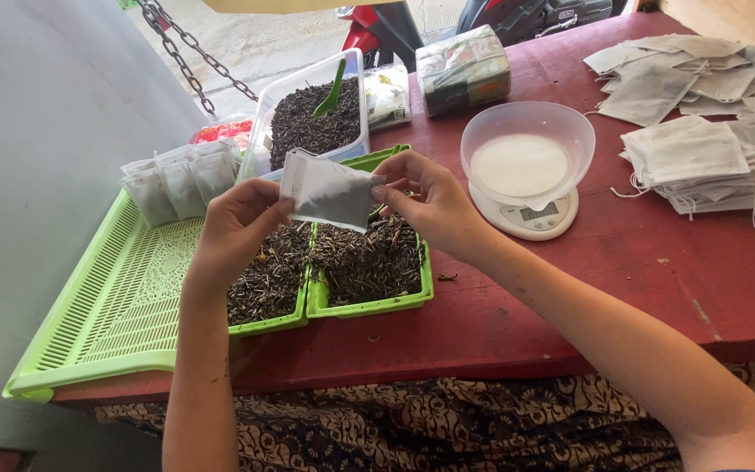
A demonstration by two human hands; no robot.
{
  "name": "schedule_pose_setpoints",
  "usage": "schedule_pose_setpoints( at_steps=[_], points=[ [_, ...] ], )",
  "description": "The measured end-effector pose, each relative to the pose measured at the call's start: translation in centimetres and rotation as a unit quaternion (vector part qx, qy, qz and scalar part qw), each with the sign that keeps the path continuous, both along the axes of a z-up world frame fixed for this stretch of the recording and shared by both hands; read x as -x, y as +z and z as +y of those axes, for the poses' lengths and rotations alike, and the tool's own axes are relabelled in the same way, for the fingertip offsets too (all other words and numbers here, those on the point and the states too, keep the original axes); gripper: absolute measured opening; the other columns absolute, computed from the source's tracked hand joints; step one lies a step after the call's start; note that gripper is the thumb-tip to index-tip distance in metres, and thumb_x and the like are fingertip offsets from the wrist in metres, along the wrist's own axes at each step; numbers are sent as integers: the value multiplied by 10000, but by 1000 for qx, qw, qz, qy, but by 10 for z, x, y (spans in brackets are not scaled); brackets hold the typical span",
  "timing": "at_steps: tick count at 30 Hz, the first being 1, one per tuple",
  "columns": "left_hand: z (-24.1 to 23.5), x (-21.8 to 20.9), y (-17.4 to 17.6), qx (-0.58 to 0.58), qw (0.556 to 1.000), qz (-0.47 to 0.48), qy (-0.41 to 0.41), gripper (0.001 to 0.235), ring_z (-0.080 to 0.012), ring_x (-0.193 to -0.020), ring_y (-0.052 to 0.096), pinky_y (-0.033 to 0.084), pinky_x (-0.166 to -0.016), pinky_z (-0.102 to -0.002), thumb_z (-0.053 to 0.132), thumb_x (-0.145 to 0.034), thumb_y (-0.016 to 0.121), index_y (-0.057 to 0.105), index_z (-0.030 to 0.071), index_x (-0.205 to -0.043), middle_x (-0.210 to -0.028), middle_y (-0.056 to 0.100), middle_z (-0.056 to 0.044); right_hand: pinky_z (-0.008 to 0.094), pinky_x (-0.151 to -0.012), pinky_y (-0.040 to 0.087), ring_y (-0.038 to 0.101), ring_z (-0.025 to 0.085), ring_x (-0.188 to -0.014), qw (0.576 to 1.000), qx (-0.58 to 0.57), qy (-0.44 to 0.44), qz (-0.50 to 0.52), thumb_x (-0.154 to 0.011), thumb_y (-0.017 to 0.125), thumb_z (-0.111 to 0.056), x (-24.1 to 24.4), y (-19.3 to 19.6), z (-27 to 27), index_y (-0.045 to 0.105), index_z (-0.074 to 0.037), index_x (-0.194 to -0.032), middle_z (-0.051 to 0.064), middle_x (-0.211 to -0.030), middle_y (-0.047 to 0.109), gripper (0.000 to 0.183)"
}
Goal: Filling and weighing individual tea bags with loose tea leaves using a spoon and a digital scale
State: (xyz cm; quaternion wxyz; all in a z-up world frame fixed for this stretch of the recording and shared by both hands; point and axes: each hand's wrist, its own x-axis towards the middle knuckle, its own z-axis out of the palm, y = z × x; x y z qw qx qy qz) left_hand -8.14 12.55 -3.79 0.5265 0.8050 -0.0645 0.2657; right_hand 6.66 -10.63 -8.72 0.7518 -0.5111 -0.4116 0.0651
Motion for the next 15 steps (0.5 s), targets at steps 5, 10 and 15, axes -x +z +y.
schedule_pose_setpoints(
  at_steps=[5,10,15],
  points=[
    [-6,3,12,10,1000,-23,4,132,-152,-728,675,574,-662,-262,81,-1007,700,646,-9,-1086,-862,688,-117,304,-725,667,742,165,-868,1000,23,1,-12,-950,750,-95,6,4,-6,662,-45,-1112,80,-953,721,192],
    [-20,-6,22,32,999,-6,-16,156,-220,-731,701,599,-587,-277,158,-1081,595,598,8,-1123,-915,686,-167,301,-691,667,760,181,-830,998,52,20,-29,-972,707,-85,16,9,-9,670,-18,-1079,113,-910,745,131],
    [-70,-17,41,26,999,-14,-24,194,-226,-679,702,636,-606,-304,217,-1096,536,545,24,-1111,-896,632,-131,320,-677,671,746,192,-825,998,54,33,-6,-997,649,-74,12,6,-8,659,-21,-1125,153,-894,738,138]
  ],
)
